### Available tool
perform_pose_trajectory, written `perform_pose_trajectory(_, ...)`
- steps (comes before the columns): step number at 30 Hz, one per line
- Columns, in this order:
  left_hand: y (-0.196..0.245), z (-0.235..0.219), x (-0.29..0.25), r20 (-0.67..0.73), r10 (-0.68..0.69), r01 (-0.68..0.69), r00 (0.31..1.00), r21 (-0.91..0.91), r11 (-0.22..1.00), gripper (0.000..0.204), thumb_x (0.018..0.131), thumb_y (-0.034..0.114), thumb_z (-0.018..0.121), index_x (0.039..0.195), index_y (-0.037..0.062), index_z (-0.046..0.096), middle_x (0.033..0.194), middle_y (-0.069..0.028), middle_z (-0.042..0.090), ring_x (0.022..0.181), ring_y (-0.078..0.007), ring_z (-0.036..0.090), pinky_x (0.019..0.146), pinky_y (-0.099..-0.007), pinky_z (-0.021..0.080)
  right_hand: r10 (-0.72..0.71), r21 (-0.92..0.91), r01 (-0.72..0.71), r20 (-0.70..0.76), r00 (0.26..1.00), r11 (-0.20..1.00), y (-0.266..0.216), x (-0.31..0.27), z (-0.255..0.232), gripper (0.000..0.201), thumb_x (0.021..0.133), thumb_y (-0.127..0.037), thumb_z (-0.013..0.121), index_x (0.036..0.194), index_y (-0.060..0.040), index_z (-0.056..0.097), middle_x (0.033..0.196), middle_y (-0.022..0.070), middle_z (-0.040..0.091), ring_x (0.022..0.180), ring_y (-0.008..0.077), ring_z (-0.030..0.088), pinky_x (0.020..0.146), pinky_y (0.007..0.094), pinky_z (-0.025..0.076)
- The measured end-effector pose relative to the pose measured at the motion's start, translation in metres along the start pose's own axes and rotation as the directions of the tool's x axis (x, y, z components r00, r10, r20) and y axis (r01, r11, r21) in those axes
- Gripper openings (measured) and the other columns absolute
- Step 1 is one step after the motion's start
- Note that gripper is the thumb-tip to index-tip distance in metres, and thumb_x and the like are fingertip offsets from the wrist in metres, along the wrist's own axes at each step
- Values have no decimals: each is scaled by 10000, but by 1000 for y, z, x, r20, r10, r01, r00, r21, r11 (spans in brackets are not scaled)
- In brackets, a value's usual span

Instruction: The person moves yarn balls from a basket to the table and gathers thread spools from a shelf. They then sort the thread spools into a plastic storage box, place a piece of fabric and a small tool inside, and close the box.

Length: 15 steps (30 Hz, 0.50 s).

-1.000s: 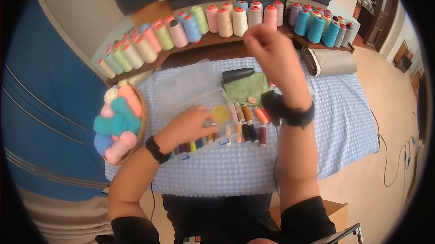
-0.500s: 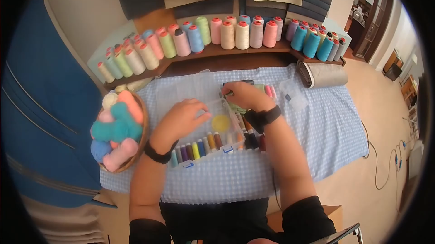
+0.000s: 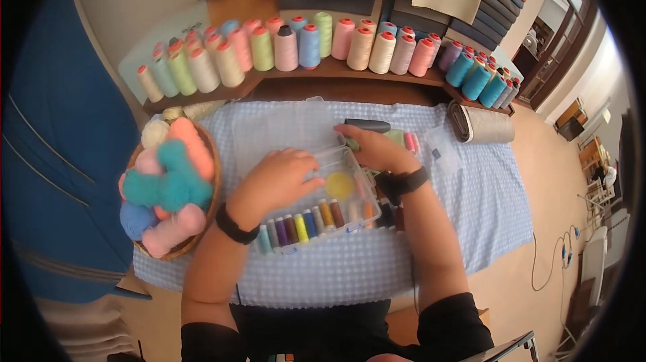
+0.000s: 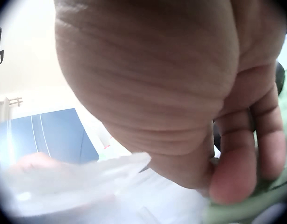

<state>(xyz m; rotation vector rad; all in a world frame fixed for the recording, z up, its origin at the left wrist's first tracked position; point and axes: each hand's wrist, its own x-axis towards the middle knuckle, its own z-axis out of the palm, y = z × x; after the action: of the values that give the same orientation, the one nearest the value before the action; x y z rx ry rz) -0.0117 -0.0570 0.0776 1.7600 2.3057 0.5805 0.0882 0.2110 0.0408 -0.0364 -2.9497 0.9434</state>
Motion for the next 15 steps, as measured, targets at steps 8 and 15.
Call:
perform_pose_trajectory(8,-5,3,-5,-36,18,-18,999,8,1000,342,998,368,698,1153,64,729,1186,-101,726,1177,-332,660,1004,-470,497,10,-54,-11,-15,1000,998,-7,-1,2,745,874,37,638,1580,-146,488,1347,249,690,1197,424,687,1001,463,544)
perform_pose_trajectory(15,-1,3,-5,-44,3,-3,999,15,1000,357,989,375,709,1179,73,726,1203,-93,720,1202,-328,648,1011,-479,492,10,-71,-12,-37,999,997,-13,-2,-1,724,863,21,678,1553,-109,503,1349,249,688,1216,424,674,1017,466,549)
